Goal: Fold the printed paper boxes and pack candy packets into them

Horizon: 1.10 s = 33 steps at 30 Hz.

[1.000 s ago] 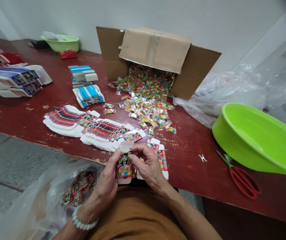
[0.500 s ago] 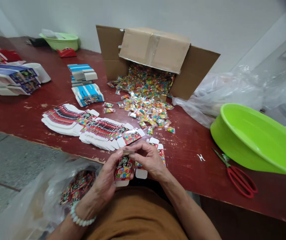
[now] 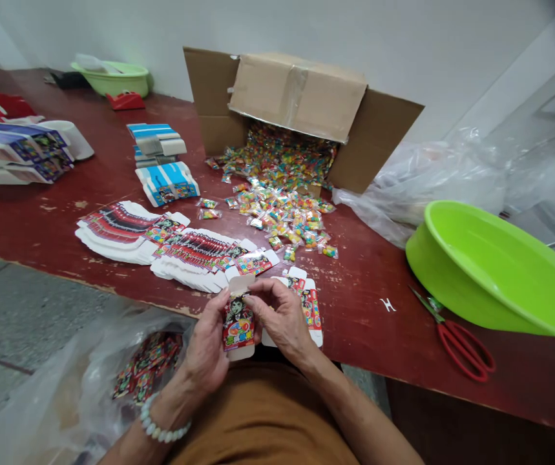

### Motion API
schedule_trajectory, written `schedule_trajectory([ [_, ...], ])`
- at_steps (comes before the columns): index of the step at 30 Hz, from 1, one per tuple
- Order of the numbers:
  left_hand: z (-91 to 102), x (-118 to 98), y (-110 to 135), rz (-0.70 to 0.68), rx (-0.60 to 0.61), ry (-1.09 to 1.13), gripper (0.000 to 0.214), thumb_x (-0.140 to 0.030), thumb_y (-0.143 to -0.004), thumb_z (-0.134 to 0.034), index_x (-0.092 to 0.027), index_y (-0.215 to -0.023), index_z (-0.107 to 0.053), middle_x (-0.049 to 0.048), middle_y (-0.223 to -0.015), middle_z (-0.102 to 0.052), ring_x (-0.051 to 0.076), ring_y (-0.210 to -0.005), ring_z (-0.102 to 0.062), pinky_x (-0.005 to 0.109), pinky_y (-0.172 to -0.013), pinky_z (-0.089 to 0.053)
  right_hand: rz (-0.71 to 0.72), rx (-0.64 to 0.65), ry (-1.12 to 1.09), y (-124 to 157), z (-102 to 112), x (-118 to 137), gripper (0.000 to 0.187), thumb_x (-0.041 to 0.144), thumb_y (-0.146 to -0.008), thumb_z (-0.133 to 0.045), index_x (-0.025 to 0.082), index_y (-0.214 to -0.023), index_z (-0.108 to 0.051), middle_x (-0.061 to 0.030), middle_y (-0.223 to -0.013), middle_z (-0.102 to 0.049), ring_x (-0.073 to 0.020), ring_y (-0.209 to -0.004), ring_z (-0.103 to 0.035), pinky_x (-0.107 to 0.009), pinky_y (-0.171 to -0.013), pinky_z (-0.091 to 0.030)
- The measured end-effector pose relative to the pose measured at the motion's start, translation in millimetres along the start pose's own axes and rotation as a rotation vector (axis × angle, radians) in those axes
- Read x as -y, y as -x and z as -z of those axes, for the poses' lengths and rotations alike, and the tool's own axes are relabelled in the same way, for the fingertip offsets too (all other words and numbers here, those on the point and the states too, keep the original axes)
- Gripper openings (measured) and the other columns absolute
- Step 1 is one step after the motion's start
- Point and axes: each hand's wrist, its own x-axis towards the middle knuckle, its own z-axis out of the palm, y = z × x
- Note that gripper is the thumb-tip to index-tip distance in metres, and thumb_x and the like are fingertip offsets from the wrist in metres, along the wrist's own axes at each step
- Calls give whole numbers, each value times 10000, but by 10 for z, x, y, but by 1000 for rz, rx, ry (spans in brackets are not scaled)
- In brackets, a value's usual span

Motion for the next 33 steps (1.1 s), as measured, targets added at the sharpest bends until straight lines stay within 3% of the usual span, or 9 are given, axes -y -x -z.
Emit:
schedule_trajectory([
  [5,19,39,2,-27,-15,4,292,-328,-765,-792,-151,-980,-705,22,-734,-767,189,-557,-703,295,-554,-611,-9,26,-59,-43,31,90,273,416,-735,-842,216,-815,-675,-6,-749,-686,-154,-648,-645,-253,-531,-536],
  [9,48,32,-10,-1,-35,14,359,-334,-765,-820,-150,-1052,-710,44,-801,-783,178,-568,-700,286,-527,-608,-29,31,-172,-78,29,144,485,354,-668,-903,242,-1079,-672,17,-822,-710,-129,-688,-664,-232,-603,-571],
  [13,83,28,12,12,47,-50,513,-451,-647,-920,-156,-1020,-727,34,-740,-763,184,-535,-687,302,-521,-612,-119,225,-197,-46,50,157,385,498,-779,-816,228,-1017,-680,-20,-920,-742,-109,-480,-607,-243,-396,-499],
  [15,83,25,28,16,77,-69,532,-504,-628,-924,-157,-982,-730,34,-714,-755,199,-530,-692,310,-517,-610,-118,251,-176,-29,63,157,341,526,-832,-763,232,-972,-664,-33,-989,-754,-109,-429,-591,-252,-346,-467],
  [17,72,17,36,34,94,-58,572,-549,-612,-923,-161,-985,-727,37,-726,-757,211,-545,-702,312,-517,-604,-3,219,-69,-30,79,166,264,490,-887,-718,237,-944,-672,-38,-1020,-763,-117,-481,-620,-260,-399,-501],
  [21,46,3,26,45,101,-52,640,-584,-670,-879,-172,-1128,-703,47,-823,-776,212,-601,-722,301,-542,-594,406,197,285,-72,127,217,143,355,-937,-685,232,-881,-730,-56,-1006,-787,-183,-869,-705,-331,-797,-580],
  [23,47,14,17,18,87,-81,623,-590,-740,-824,-181,-1189,-686,44,-847,-779,199,-598,-715,290,-543,-580,462,215,349,-93,153,249,125,304,-945,-680,225,-862,-730,-56,-1012,-793,-188,-946,-695,-342,-872,-549],
  [29,123,89,-13,-48,75,-258,695,-727,-781,-705,-156,-1176,-706,27,-691,-737,154,-487,-618,257,-500,-515,322,267,369,-149,189,301,71,236,-903,-711,221,-920,-778,-38,-928,-766,-164,-846,-673,-296,-778,-521],
  [33,201,111,-48,3,137,-321,648,-755,-831,-619,-130,-921,-764,48,-612,-699,154,-496,-606,257,-536,-516,25,240,187,-151,159,263,171,348,-884,-713,191,-898,-778,-29,-806,-735,-149,-694,-648,-270,-636,-516],
])
